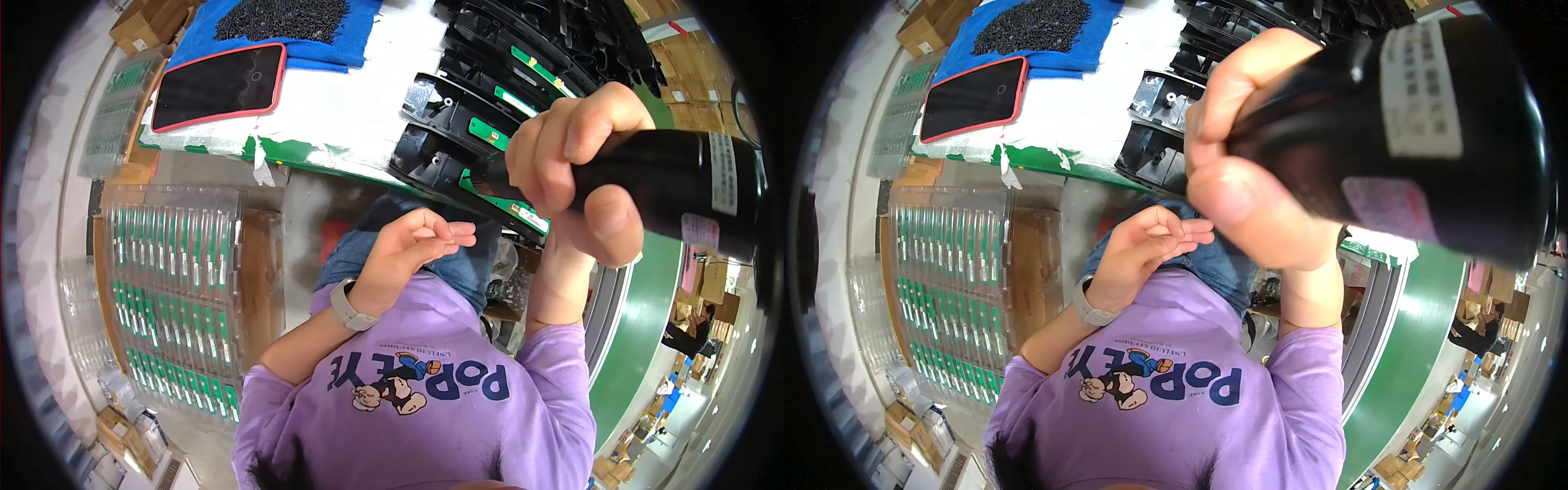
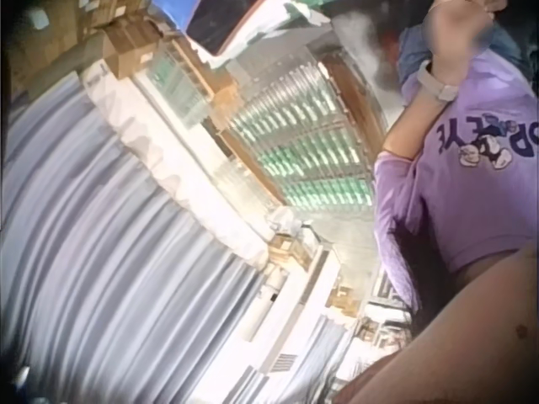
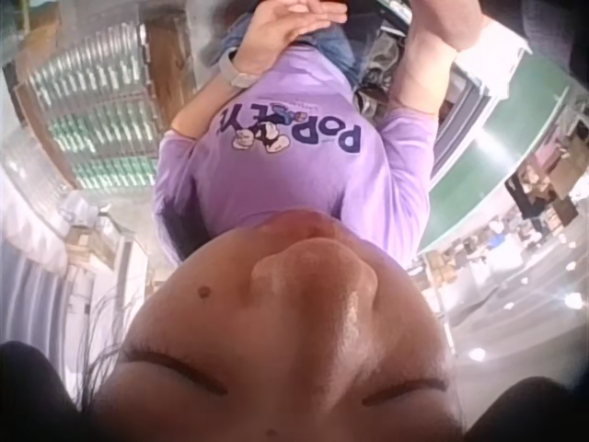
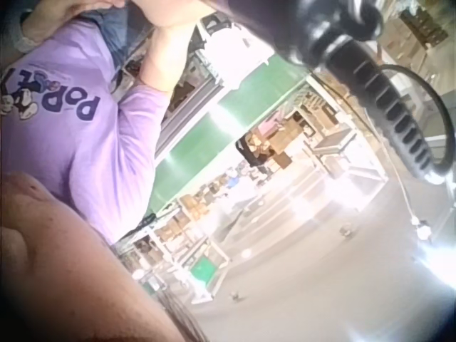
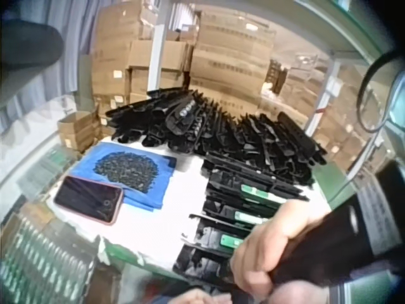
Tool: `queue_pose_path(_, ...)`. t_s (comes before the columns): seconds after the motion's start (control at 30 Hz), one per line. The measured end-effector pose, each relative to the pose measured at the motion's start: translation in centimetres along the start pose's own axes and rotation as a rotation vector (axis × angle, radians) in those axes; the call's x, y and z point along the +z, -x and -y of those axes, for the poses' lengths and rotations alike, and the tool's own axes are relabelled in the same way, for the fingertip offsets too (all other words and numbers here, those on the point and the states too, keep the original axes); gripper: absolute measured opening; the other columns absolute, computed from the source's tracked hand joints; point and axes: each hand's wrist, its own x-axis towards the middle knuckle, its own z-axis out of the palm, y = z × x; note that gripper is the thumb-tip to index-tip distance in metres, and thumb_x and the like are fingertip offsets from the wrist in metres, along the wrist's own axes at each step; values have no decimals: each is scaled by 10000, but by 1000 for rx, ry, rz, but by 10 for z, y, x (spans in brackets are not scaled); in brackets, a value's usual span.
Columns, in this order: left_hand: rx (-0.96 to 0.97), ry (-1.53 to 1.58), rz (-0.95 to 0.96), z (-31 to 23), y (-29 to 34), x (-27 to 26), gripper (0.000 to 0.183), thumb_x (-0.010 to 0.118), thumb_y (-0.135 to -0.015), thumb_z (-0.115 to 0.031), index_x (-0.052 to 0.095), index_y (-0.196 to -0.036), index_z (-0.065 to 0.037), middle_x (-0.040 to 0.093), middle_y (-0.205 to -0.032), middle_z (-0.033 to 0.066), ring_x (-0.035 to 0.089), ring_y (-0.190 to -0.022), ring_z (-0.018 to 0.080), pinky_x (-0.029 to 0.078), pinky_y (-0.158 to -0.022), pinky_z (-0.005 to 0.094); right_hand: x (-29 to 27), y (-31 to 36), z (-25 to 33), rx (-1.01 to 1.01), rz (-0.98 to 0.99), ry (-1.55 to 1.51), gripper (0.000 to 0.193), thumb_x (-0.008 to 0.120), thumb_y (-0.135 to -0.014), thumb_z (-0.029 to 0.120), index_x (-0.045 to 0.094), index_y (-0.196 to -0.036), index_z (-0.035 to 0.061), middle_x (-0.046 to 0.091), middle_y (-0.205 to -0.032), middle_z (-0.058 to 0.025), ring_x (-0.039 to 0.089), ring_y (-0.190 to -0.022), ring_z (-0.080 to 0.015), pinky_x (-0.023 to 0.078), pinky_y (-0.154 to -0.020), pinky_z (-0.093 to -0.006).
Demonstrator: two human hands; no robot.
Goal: Assembling circuit boards and internal components into toner cartridge housings using an electric screwdriver.
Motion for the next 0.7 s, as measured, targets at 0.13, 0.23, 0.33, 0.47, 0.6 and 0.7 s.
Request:
queue_pose_path(0.13, -32, 86, 72, -13, 9, -3, 94, 456, -907, -68, 511, -965, -18, 564, -1163, 210, 579, -1054, 237, 455, -882, 296, 0, 1, 3, 3, 16, 40, 440, 702, -759, 350, 448, -963, 55, 499, -629, 4, 453, -480, -96, 352, -439, -254)
queue_pose_path(0.23, 75, 164, 45, -18, 6, 12, 214, 405, -922, -154, 468, -1035, 15, 533, -1168, 270, 576, -1028, 289, 439, -901, 366, -28, 0, 1, -215, 224, -214, 566, 749, -716, 440, 449, -1031, 78, 527, -633, 71, 488, -478, -66, 382, -447, -229)
queue_pose_path(0.33, 119, 258, 109, -19, 5, 13, 415, 370, -947, -307, 416, -1190, 26, 438, -1287, 274, 475, -1170, 315, 406, -945, 381, -30, 14, 17, -291, 199, -438, 483, 811, -672, 355, 499, -922, 85, 598, -614, 54, 541, -450, -40, 431, -445, -190)
queue_pose_path(0.47, 80, 326, 175, -28, 6, 26, 491, 343, -962, -375, 367, -1266, 11, 335, -1378, 281, 373, -1271, 329, 362, -991, 382, -18, 38, 22, -340, 198, -413, 422, 816, -688, 283, 513, -889, 69, 611, -590, 12, 555, -418, -58, 445, -409, -188)
queue_pose_path(0.6, 52, 262, 183, -27, 7, 33, 499, 384, -946, -370, 365, -1258, 19, 371, -1353, 264, 390, -1262, 318, 356, -996, 370, -19, 46, 16, -255, 345, -264, 466, 778, -728, 356, 489, -983, 95, 603, -656, 18, 565, -457, -77, 476, -471, -215)
queue_pose_path(0.7, -5, 185, 207, -22, 7, 29, 492, 438, -915, -341, 374, -1231, 31, 453, -1270, 221, 456, -1192, 286, 367, -986, 364, -16, 53, 9, -249, 298, -310, 440, 746, -760, 368, 473, -975, 99, 598, -659, 15, 565, -464, -81, 475, -464, -229)
